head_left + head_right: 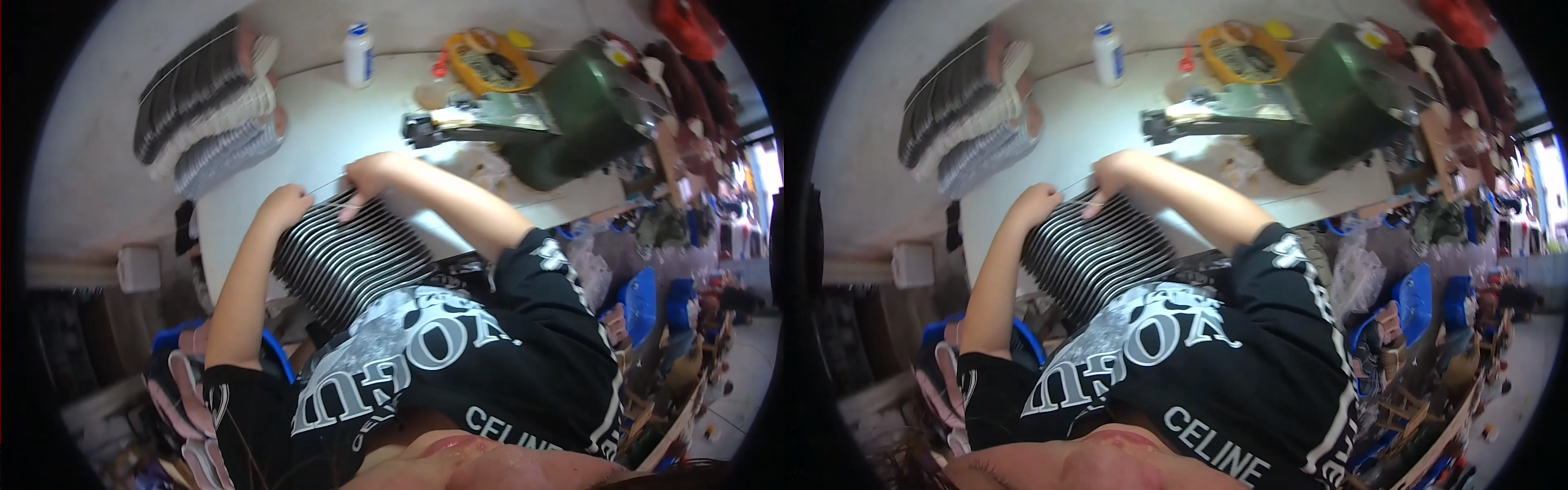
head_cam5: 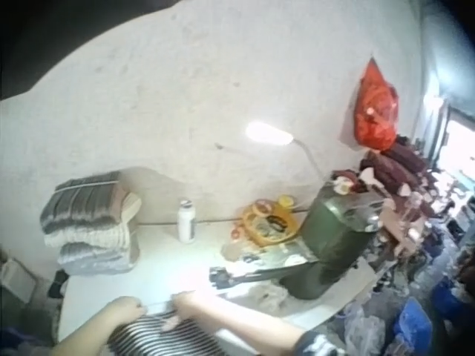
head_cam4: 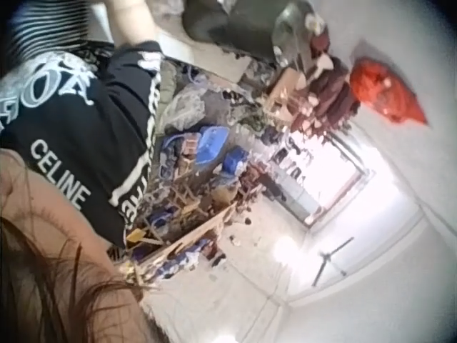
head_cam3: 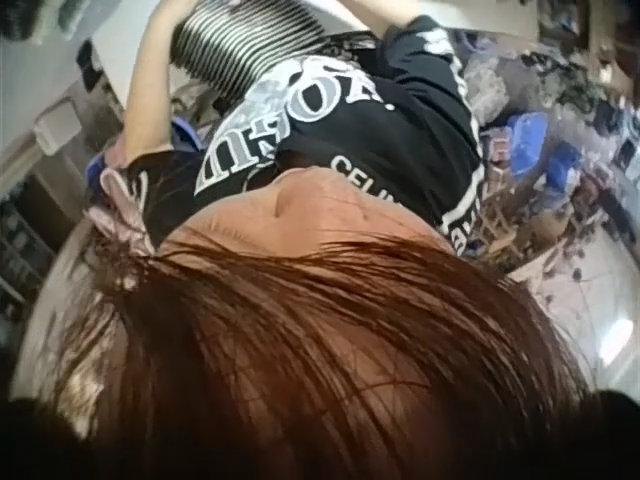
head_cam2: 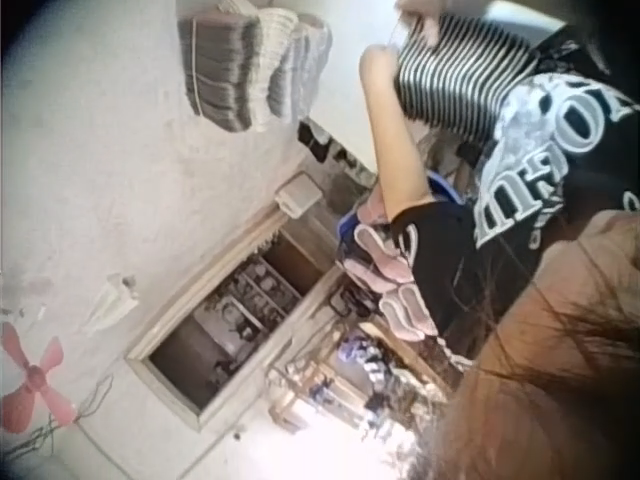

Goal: Inspecting and organizing shoe insoles in a workshop setting.

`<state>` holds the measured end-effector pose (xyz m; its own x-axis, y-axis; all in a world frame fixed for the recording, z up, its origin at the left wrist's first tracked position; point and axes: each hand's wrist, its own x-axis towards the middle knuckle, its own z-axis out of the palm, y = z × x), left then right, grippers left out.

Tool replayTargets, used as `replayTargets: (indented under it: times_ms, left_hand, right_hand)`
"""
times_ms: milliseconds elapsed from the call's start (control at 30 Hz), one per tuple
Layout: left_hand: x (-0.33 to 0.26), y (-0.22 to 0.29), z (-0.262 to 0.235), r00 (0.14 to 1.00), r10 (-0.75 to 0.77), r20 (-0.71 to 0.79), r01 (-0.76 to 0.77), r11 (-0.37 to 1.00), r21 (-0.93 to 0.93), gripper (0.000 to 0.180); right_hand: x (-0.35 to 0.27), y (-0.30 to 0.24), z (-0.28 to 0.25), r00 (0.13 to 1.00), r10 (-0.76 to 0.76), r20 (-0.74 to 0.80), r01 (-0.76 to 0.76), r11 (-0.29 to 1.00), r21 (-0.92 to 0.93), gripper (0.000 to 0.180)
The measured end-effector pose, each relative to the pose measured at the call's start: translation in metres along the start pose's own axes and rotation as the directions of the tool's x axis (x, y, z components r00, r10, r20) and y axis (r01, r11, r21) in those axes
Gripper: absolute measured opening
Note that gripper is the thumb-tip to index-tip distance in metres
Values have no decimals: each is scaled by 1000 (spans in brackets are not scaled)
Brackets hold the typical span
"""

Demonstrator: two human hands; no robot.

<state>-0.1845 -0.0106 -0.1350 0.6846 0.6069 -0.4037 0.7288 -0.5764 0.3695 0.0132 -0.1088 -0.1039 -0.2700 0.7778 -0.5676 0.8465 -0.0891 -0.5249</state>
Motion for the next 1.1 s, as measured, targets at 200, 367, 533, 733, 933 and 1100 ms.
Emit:
replayTargets:
  times_ms: [200, 367, 533, 733, 933, 1100]
  left_hand:
    - [-38, -15, 25, 983, -151, -104, 118, 955, -273, 43]
    - [-72, -25, 25, 964, -246, -100, 200, 919, -339, 44]
    - [-103, -44, 35, 944, -308, -117, 235, 878, -417, 45]
    - [-119, -47, 36, 906, -381, -184, 260, 845, -467, 46]
    - [-124, -49, 48, 885, -409, -222, 269, 840, -471, 44]
    - [-126, -46, 50, 854, -466, -232, 296, 800, -521, 47]
  right_hand:
    - [-37, 26, 28, 991, 131, -5, -131, 990, 45, 90]
    - [-94, 46, 59, 995, 66, 77, -69, 997, 28, 81]
    - [-124, 49, 99, 977, 77, 198, -131, 953, 273, 75]
    - [-117, 26, 95, 967, 193, 164, -235, 923, 304, 60]
    - [-126, 42, 140, 968, 244, 54, -231, 791, 567, 53]
    - [-101, 21, 156, 960, 185, -211, 60, 599, 798, 55]
